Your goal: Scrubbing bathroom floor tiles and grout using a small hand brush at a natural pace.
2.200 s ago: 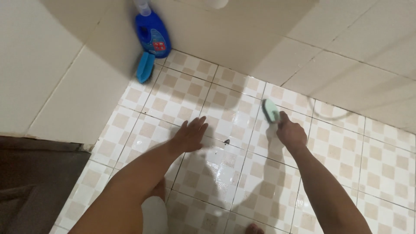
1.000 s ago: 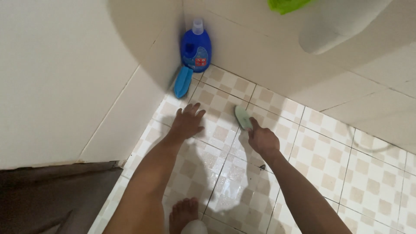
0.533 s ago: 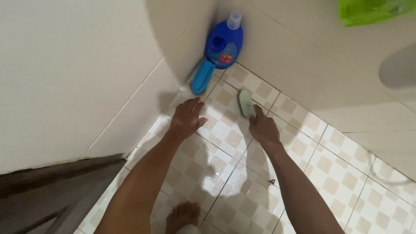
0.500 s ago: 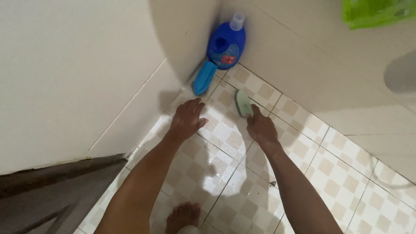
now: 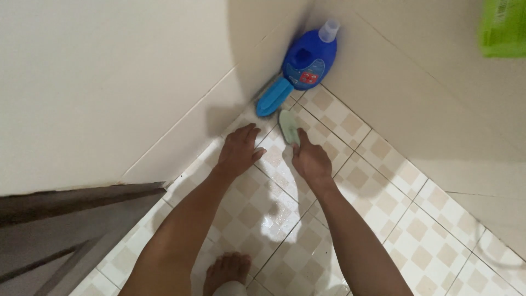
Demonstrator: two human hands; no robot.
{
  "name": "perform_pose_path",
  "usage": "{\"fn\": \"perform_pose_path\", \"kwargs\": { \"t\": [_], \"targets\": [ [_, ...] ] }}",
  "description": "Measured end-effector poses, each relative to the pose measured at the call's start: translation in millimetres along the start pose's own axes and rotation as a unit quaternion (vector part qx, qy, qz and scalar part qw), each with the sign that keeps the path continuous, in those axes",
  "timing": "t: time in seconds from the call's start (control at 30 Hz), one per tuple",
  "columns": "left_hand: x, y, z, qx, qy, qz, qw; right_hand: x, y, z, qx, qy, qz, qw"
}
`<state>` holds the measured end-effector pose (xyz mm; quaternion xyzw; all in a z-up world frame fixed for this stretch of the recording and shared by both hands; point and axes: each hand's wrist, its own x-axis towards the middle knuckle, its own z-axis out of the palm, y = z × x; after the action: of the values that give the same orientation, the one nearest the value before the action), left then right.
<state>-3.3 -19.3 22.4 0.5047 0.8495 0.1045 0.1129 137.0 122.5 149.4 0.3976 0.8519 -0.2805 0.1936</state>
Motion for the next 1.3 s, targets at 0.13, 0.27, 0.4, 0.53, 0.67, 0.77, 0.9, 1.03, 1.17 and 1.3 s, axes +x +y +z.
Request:
{"fn": "perform_pose_path", "kwargs": {
  "t": [0.13,0.27,0.4,0.53,0.67,0.77,0.9,1.03,1.17,1.3],
  "targets": [
    [-8,-7,17,0.033,0.066,0.031,0.997,-33,31,7,-0.035,-0.018,-0.003,0.999],
    [-15,9,-1,0.007,-0.062,-0.027,0.998,-54,91,-2,-0.078,-0.011,0.035,0.996],
    [-28,18,-6,-0.010,-0.091,-0.034,0.995,-49,182,1,-0.131,0.013,0.089,0.987],
    [-42,29,-9,0.023,-0.134,-0.021,0.991,-64,222,36,-0.181,0.027,0.058,0.981],
    [-58,40,-14,0.079,-0.180,-0.028,0.980,-85,186,58,0.005,0.019,0.053,0.998],
    [-70,45,-7,0.103,-0.190,-0.033,0.976,-96,148,63,0.027,0.005,0.024,0.999],
    [-94,63,-7,0.106,-0.202,-0.019,0.973,-99,133,91,0.037,-0.020,-0.035,0.998],
    [-120,81,-14,0.082,-0.201,-0.007,0.976,-128,126,76,0.025,-0.052,-0.029,0.998],
    [-132,90,-8,0.108,-0.211,-0.010,0.972,-140,161,64,-0.057,-0.046,0.003,0.997],
    [-134,103,-14,0.122,-0.208,-0.018,0.970,-142,228,52,-0.045,-0.010,0.094,0.995]
  ]
}}
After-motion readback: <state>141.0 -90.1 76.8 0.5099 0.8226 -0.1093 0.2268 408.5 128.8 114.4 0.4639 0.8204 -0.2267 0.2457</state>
